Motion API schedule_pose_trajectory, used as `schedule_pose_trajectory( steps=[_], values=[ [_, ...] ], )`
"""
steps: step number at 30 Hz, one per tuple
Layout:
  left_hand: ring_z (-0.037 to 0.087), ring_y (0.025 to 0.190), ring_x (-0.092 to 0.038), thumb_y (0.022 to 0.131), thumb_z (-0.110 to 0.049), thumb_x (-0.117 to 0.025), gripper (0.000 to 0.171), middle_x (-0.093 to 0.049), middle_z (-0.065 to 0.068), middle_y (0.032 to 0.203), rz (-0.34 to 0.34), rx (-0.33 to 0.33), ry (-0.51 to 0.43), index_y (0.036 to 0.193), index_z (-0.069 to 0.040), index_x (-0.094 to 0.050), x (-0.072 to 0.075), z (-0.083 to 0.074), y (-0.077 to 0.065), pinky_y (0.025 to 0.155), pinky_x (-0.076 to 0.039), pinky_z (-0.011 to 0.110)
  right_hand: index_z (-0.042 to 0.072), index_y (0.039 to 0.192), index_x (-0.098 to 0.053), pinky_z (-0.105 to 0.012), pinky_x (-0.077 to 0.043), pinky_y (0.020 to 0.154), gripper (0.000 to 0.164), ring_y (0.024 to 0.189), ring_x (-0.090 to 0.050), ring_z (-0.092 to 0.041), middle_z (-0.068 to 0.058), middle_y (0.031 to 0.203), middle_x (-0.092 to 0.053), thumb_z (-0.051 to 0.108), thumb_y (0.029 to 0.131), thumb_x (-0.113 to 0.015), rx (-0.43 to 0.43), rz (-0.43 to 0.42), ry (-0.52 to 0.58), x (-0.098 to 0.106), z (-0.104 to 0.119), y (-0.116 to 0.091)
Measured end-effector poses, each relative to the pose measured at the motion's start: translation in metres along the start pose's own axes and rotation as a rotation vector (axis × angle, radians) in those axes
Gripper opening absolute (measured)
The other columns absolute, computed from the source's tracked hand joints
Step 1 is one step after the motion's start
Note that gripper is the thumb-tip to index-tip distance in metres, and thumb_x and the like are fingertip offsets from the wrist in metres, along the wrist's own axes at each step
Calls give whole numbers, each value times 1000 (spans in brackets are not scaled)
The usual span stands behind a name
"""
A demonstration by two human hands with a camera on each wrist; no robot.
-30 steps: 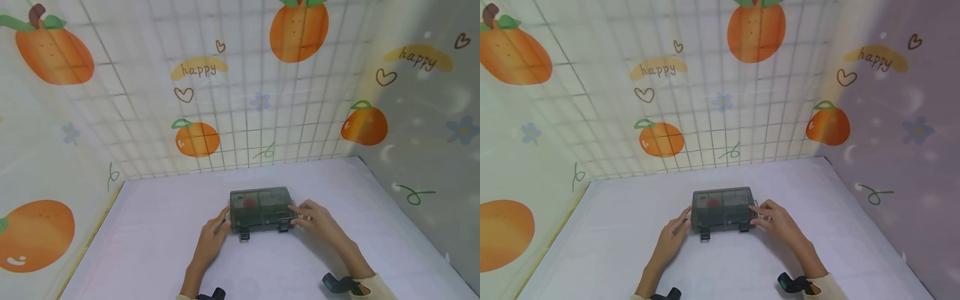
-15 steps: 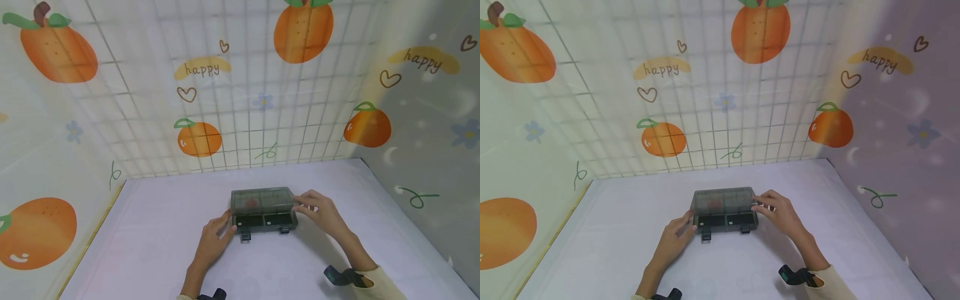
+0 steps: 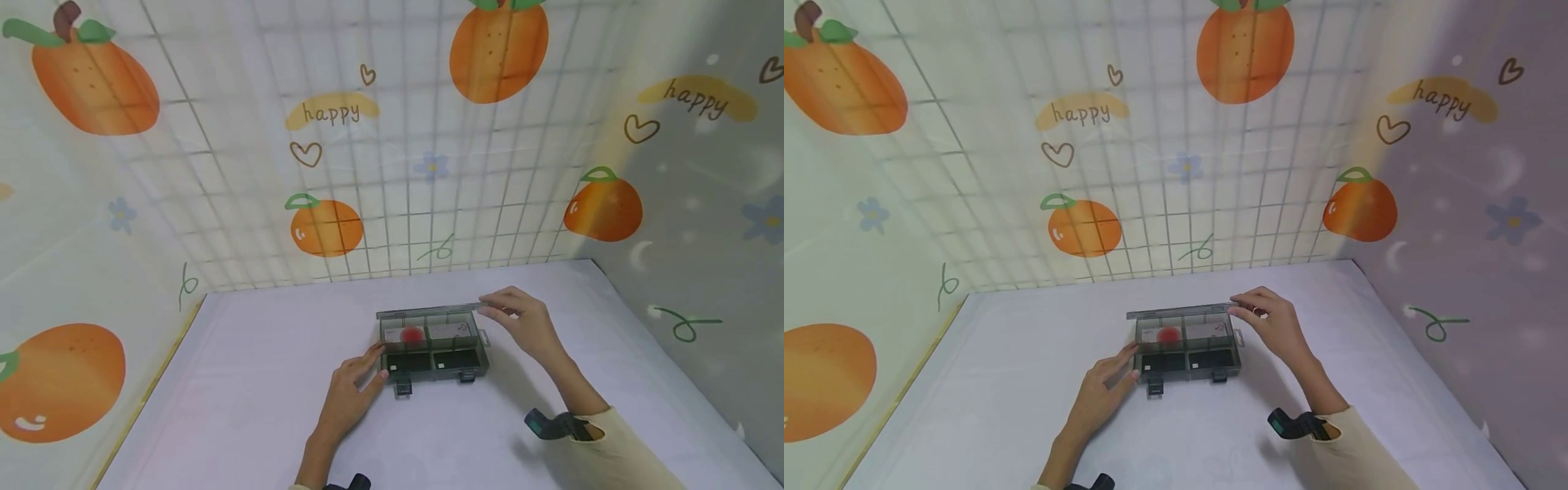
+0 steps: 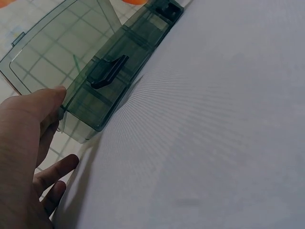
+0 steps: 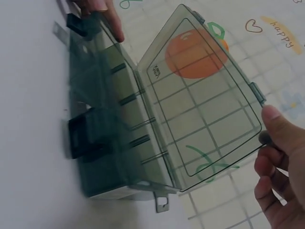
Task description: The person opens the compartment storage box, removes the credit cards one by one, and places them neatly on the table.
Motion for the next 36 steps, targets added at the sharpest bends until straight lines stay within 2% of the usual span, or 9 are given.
schedule_pose_trajectory(
  steps=[6, 10, 14, 18, 20, 26, 36],
  values=[
    [24, 126, -52, 97, -49, -61, 51, -48, -19, 147, 8, -16, -1, 144, -29, -56, -1, -1, 2, 107, -35, 58, 16, 116, -76, -12, -46, 81, 25, 99, -60, -14, 4, 105, -69, 27, 94, -72, -86, -32, 66, 4, -9, 16],
    [23, 126, -52, 97, -50, -61, 51, -48, -21, 147, 12, -16, 5, 144, -31, -56, -2, -1, 2, 107, -35, 57, 18, 118, -76, -19, -49, 75, 29, 93, -59, -18, 3, 107, -68, 34, 94, -71, -187, -31, 141, 3, -19, 25],
    [24, 125, -53, 97, -48, -62, 50, -49, -17, 147, -7, -36, 11, 144, -30, -56, 0, -2, 3, 106, -36, 59, 20, 117, -76, -27, -48, 68, 35, 88, -57, -22, 3, 106, -68, 44, 92, -70, -278, -24, 216, 1, -27, 37],
    [23, 125, -52, 97, -51, -61, 50, -50, -17, 147, -12, -18, 28, 143, -35, -56, 1, 2, 4, 106, -34, 61, 20, 116, -76, -30, -48, 69, 38, 86, -56, -22, 1, 102, -67, 48, 92, -69, -290, -10, 215, -3, -31, 53],
    [21, 125, -52, 96, -52, -61, 48, -49, -22, 145, -4, 4, 31, 142, -38, -57, 0, 5, 4, 106, -35, 60, 19, 115, -76, -31, -48, 69, 38, 85, -56, -22, -1, 99, -67, 49, 92, -68, -289, 4, 202, -5, -33, 61],
    [19, 124, -52, 94, -45, -68, 44, -50, -28, 141, 4, 26, -14, 137, -37, -62, -1, 7, 0, 105, -37, 59, 17, 114, -77, -35, -48, 71, 39, 87, -57, -24, -5, 97, -68, 48, 92, -68, -311, 56, 203, -13, -44, 76],
    [15, 125, -50, 92, -57, -64, 47, -51, -29, 140, 5, 59, -2, 137, -41, -61, -1, 8, -2, 107, -35, 58, 8, 119, -74, -41, -48, 76, 43, 93, -60, -31, -12, 101, -69, 44, 96, -67, -361, 152, 172, -22, -55, 101]
  ],
)
Point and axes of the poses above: each hand's wrist, its own y-axis towards the middle knuckle, its own x-axis out of the back of the hand, z = x × y, the point moved 9 cm from there along y, towards the middle knuckle
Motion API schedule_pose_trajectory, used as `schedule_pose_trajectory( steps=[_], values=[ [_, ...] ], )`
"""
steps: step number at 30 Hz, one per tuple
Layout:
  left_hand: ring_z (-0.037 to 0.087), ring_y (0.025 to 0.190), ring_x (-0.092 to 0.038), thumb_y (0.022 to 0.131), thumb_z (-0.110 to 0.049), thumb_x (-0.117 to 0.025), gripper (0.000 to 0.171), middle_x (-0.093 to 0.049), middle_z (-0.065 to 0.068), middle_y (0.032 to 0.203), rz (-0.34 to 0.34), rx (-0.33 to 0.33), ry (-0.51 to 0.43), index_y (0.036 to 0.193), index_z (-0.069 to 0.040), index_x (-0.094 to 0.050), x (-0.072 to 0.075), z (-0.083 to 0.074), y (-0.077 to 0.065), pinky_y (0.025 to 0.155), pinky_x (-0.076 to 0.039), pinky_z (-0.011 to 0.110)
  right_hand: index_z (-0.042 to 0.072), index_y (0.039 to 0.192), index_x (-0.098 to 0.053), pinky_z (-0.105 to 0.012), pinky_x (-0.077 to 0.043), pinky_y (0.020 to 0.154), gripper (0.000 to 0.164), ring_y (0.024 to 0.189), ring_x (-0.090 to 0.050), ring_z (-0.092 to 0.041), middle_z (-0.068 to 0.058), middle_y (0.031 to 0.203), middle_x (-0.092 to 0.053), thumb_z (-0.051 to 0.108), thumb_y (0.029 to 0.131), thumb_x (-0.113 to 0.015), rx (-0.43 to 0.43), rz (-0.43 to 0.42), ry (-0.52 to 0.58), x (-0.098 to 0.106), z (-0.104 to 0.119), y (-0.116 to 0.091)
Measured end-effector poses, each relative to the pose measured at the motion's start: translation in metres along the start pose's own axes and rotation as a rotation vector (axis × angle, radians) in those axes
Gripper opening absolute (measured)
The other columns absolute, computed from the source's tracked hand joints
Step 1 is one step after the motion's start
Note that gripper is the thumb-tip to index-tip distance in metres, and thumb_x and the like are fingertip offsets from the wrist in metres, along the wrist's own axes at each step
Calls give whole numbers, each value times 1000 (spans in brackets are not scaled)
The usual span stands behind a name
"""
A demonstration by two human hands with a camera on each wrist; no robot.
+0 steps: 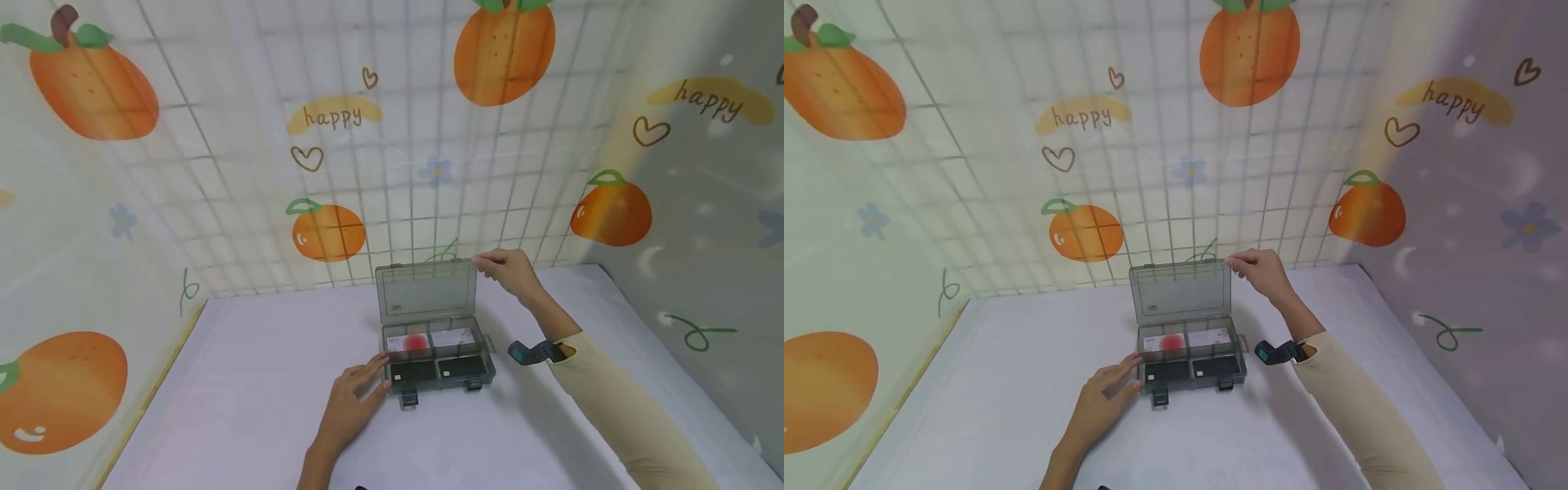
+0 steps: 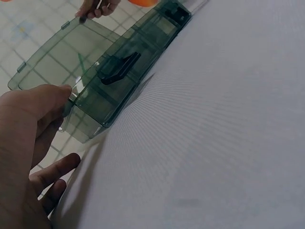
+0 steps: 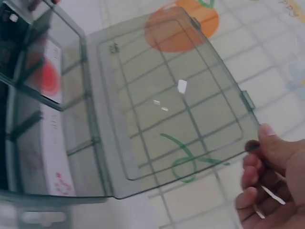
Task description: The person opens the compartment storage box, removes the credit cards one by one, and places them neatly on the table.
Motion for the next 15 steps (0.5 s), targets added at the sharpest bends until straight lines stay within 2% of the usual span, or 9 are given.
schedule_pose_trajectory(
  steps=[8, 15],
  values=[
    [17, 125, -51, 92, -53, -66, 45, -54, -26, 138, -10, 3, -28, 135, -40, -62, 3, 0, 1, 107, -33, 60, 4, 120, -73, -42, -49, 80, 41, 91, -60, -27, -13, 104, -69, 39, 99, -64, -35, 39, 19, -10, -6, 27],
    [15, 125, -51, 93, -48, -68, 45, -53, -26, 139, -7, -3, -27, 136, -39, -63, 2, 0, 0, 105, -35, 59, 3, 114, -74, -37, -46, 76, 40, 94, -58, -34, -19, 103, -68, 39, 98, -65, -119, 30, 27, -17, -26, 39]
  ],
)
Point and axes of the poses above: each hand's wrist, its own y-axis towards the middle knuckle, its own x-axis out of the back of the hand, z = x × y, the point moved 9 cm from there along y, towards the middle knuckle
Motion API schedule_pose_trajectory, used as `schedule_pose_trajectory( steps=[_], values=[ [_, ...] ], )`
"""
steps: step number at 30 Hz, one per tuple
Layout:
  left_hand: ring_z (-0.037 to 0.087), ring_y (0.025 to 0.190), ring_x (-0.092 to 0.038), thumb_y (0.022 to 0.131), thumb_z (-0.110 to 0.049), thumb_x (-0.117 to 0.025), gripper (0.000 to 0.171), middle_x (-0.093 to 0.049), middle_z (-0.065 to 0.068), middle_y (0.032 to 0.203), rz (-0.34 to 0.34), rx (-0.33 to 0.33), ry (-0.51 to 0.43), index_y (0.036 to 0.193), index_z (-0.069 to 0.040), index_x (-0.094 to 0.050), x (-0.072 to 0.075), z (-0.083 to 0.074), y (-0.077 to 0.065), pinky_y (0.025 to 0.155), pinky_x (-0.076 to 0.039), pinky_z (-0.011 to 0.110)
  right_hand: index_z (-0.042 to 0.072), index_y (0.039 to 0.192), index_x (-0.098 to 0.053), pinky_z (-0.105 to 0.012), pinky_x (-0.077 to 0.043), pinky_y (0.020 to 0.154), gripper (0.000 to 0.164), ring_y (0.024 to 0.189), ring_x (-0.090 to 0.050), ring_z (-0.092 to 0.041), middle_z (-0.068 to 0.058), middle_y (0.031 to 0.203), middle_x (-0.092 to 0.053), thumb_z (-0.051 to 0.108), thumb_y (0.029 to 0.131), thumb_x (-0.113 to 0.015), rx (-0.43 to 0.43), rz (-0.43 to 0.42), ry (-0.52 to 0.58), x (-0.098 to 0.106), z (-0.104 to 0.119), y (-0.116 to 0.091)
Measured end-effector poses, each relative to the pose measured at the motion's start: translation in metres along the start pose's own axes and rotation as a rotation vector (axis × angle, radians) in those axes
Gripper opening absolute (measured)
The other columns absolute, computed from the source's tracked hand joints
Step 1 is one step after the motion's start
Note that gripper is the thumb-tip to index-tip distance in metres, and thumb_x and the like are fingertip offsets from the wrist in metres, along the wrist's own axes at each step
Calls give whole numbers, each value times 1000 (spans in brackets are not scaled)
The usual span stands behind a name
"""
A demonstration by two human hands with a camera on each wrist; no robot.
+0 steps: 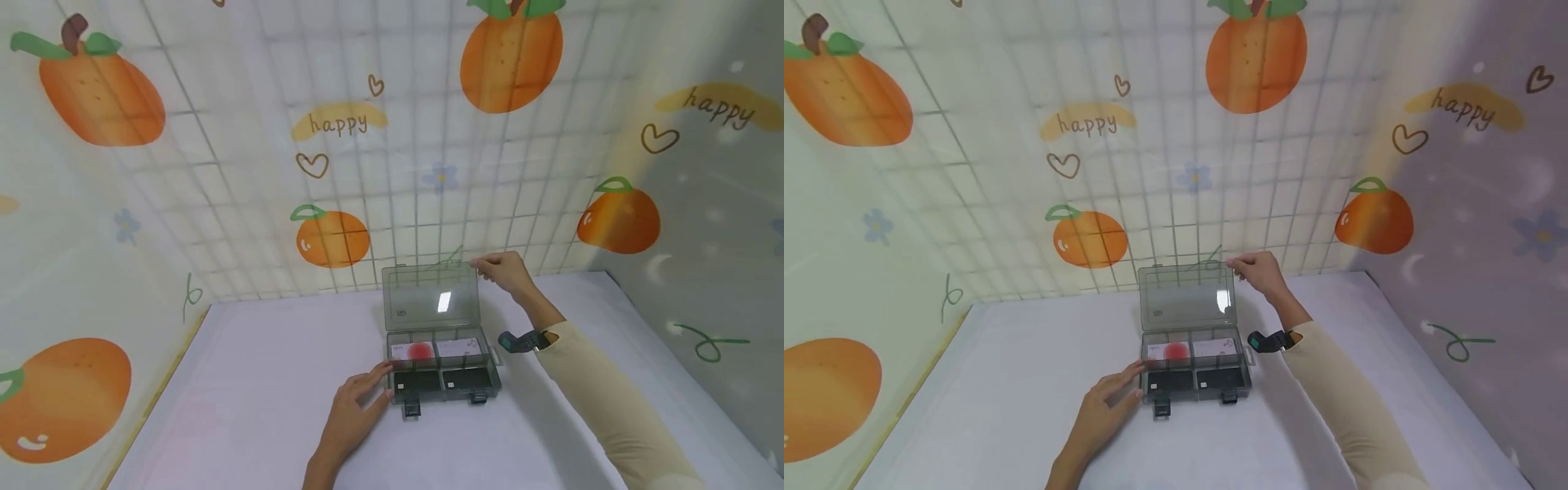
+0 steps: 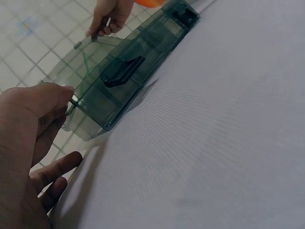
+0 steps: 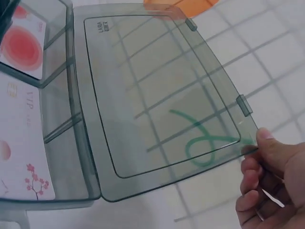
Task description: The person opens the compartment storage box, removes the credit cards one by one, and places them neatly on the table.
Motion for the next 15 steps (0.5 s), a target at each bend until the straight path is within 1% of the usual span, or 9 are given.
schedule_pose_trajectory(
  steps=[3, 6, 10, 13, 15],
  values=[
    [15, 124, -52, 92, -46, -69, 44, -53, -26, 139, -4, -7, 0, 135, -37, -63, 1, 0, 0, 106, -35, 58, 0, 114, -74, -38, -46, 75, 40, 95, -59, -36, -18, 101, -69, 37, 99, -65, -8, -6, 11, -5, -8, 5],
    [15, 125, -51, 92, -45, -70, 44, -53, -26, 139, -7, -3, -5, 135, -36, -63, 1, -1, 0, 106, -35, 58, -1, 116, -73, -38, -47, 75, 39, 95, -59, -35, -16, 100, -69, 33, 100, -63, -2, 8, 5, -10, -15, 11],
    [15, 125, -51, 93, -45, -69, 44, -53, -26, 140, 6, 8, -7, 136, -37, -63, -1, -1, 0, 106, -34, 58, 0, 121, -71, -35, -47, 78, 36, 95, -60, -29, -14, 103, -69, 28, 103, -58, -25, 52, -38, -19, -30, 16],
    [15, 125, -51, 93, -46, -69, 44, -52, -27, 140, 11, 4, 3, 136, -37, -63, -1, -2, -1, 106, -34, 56, 1, 123, -70, -36, -48, 80, 36, 96, -60, -29, -15, 104, -70, 28, 104, -57, -41, 74, -65, -26, -41, 18],
    [14, 124, -51, 93, -45, -69, 44, -52, -27, 140, 4, -3, 15, 135, -37, -63, 1, -2, -2, 106, -35, 56, -1, 122, -70, -37, -49, 78, 36, 96, -62, -31, -17, 104, -71, 27, 104, -57, -28, 76, -83, -31, -44, 19]
  ],
)
Point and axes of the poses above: each hand's wrist, its own y-axis towards the middle knuckle, its own x-axis out of the back of the hand, z = x × y, the point moved 9 cm from there along y, towards the middle knuckle
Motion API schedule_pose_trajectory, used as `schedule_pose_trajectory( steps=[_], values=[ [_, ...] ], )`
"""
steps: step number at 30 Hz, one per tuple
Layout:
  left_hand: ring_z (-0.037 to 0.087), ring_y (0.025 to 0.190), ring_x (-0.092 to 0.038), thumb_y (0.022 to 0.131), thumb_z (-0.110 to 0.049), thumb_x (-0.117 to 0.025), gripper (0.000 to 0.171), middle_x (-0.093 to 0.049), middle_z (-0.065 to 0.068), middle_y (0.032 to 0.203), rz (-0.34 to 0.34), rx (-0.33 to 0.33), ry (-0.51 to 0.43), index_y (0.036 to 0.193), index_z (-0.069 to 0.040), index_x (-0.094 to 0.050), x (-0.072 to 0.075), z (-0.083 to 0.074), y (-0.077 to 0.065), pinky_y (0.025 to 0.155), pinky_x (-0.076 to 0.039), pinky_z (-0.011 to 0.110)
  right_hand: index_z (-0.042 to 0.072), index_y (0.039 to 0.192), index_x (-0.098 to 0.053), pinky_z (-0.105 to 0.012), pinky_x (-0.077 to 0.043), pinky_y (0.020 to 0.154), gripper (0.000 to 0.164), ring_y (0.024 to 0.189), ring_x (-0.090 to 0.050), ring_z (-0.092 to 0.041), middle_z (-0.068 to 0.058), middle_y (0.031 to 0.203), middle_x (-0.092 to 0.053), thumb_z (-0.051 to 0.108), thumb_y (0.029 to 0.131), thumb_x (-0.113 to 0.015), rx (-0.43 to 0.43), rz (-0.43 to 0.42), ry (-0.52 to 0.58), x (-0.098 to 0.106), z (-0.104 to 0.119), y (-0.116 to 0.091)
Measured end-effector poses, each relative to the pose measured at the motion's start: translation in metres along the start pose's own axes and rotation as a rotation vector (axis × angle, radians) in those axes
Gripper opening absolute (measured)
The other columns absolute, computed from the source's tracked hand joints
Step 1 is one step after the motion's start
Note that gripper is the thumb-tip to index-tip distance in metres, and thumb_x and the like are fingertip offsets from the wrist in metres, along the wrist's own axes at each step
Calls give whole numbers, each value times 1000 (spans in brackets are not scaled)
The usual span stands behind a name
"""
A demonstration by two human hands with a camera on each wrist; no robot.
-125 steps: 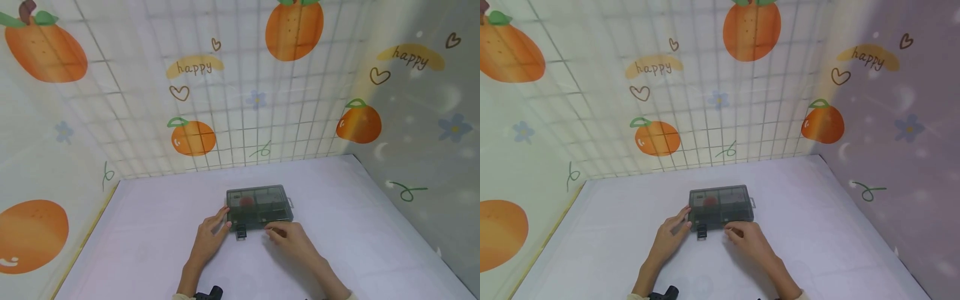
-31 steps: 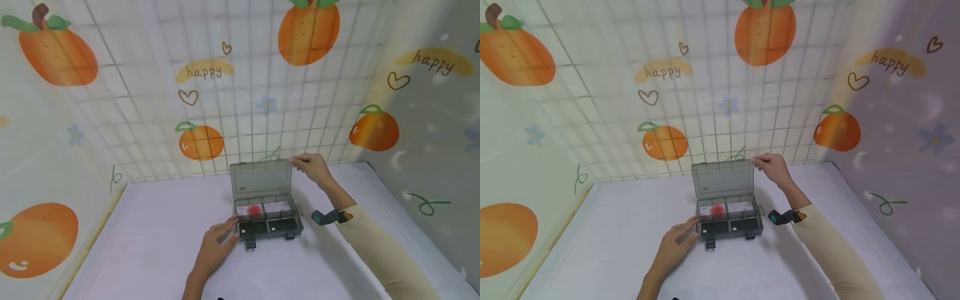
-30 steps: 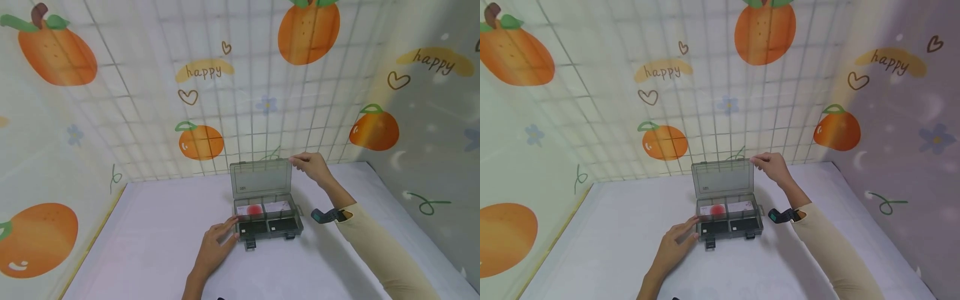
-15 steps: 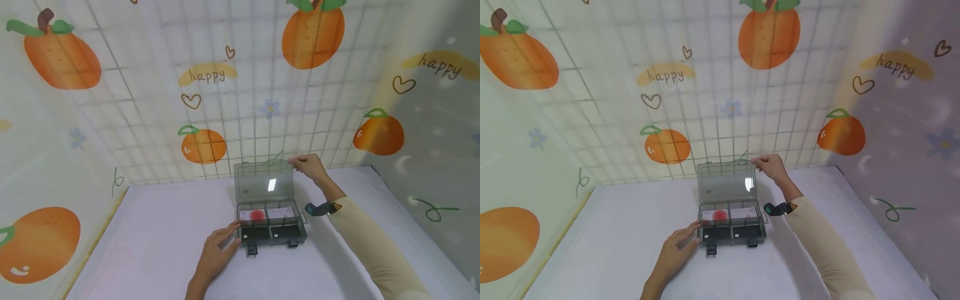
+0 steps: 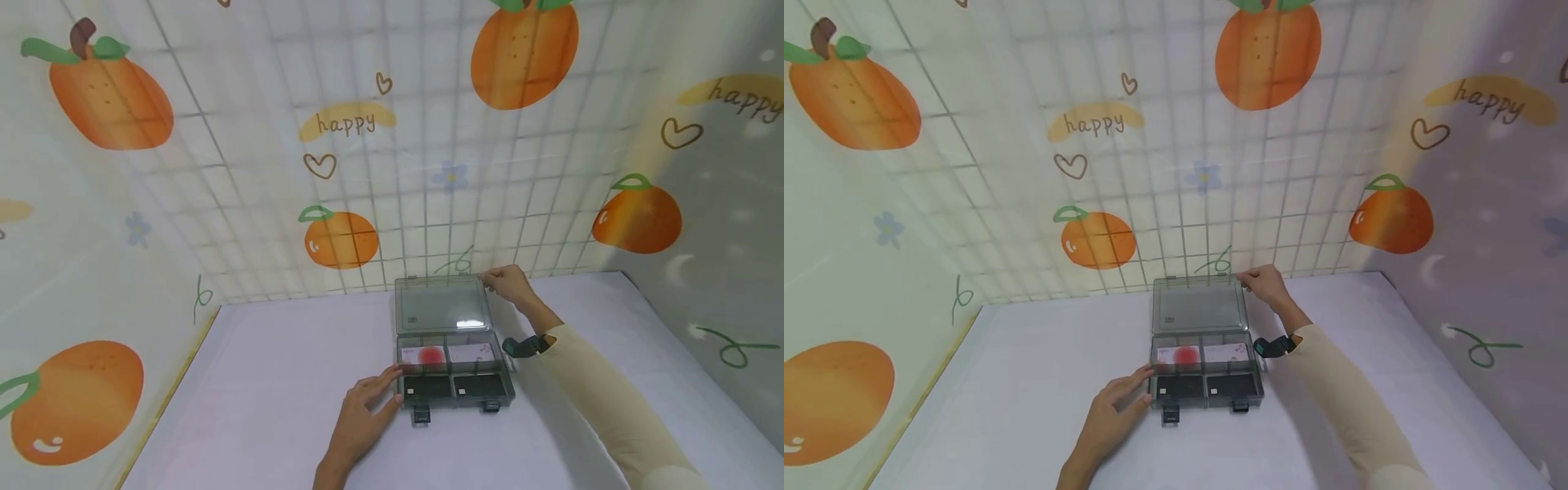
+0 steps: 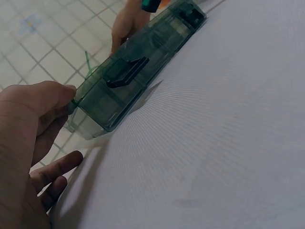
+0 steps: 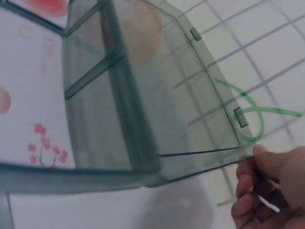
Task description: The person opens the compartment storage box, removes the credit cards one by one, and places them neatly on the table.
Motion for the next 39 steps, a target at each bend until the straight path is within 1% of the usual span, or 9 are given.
schedule_pose_trajectory(
  steps=[4, 9, 18, 21, 25, 28, 31, 35, 39],
  values=[
    [13, 124, -52, 93, -46, -68, 43, -53, -27, 140, -5, -10, 6, 135, -37, -64, 0, 0, -1, 105, -36, 55, -3, 117, -72, -38, -50, 76, 34, 94, -64, -32, -18, 101, -72, 25, 102, -61, 0, -30, -5, -6, -8, 2],
    [13, 123, -51, 93, -52, -66, 44, -54, -26, 138, -4, -15, 6, 135, -38, -63, 0, 1, 0, 103, -38, 56, -2, 114, -73, -36, -50, 76, 32, 91, -65, -28, -15, 100, -73, 25, 99, -65, -32, -64, 0, -11, -19, 5],
    [14, 122, -52, 94, -49, -66, 44, -57, -23, 136, -5, -14, 4, 136, -36, -63, 3, 0, 1, 101, -39, 54, -3, 101, -77, -29, -44, 62, 25, 80, -56, -22, -9, 88, -71, 20, 94, -71, -59, -110, -43, -12, -25, 9],
    [13, 122, -51, 94, -50, -66, 44, -57, -25, 135, -1, -10, -1, 136, -37, -63, 3, 1, 1, 102, -39, 54, -3, 96, -78, -28, -42, 58, 22, 72, -53, -20, -4, 76, -67, 17, 92, -72, -46, -103, -67, -13, -29, 11],
    [12, 122, -51, 93, -50, -67, 44, -56, -27, 135, 0, -15, -6, 135, -37, -63, 2, 0, 1, 102, -39, 54, -2, 93, -79, -28, -42, 57, 20, 68, -54, -19, -4, 73, -69, 17, 91, -73, 1, -107, -142, -15, -27, 10],
    [13, 122, -52, 93, -49, -67, 44, -56, -26, 136, 1, -23, -12, 135, -37, -64, 0, -1, 1, 102, -39, 54, -1, 95, -79, -29, -45, 60, 20, 74, -59, -22, -12, 87, -74, 18, 92, -73, 22, -126, -210, -14, -22, 4],
    [14, 122, -52, 94, -47, -67, 44, -57, -24, 136, 3, -38, -14, 136, -35, -64, -2, -3, -1, 102, -39, 55, 0, 95, -79, -33, -49, 62, 21, 81, -62, -27, -16, 98, -75, 20, 93, -72, 31, -134, -249, -9, -14, -2],
    [14, 121, -53, 93, -44, -69, 44, -57, -23, 137, 1, -51, -16, 135, -34, -64, -2, -3, -1, 102, -39, 55, 0, 105, -77, -45, -54, 74, 27, 94, -66, -36, -19, 109, -72, 25, 96, -69, 78, -121, -238, 3, 4, -10],
    [14, 121, -53, 93, -42, -70, 43, -55, -25, 138, -7, -54, -14, 135, -35, -64, 2, -1, 2, 102, -39, 55, 0, 114, -73, -53, -53, 86, 35, 107, -63, -41, -22, 116, -69, 30, 99, -65, 124, -87, -203, 17, 24, -19]
  ],
)
Point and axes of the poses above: each hand's wrist, its own y-axis towards the middle knuckle, its own x-axis out of the back of the hand, z = x × y, the point moved 9 cm from there along y, towards the middle knuckle
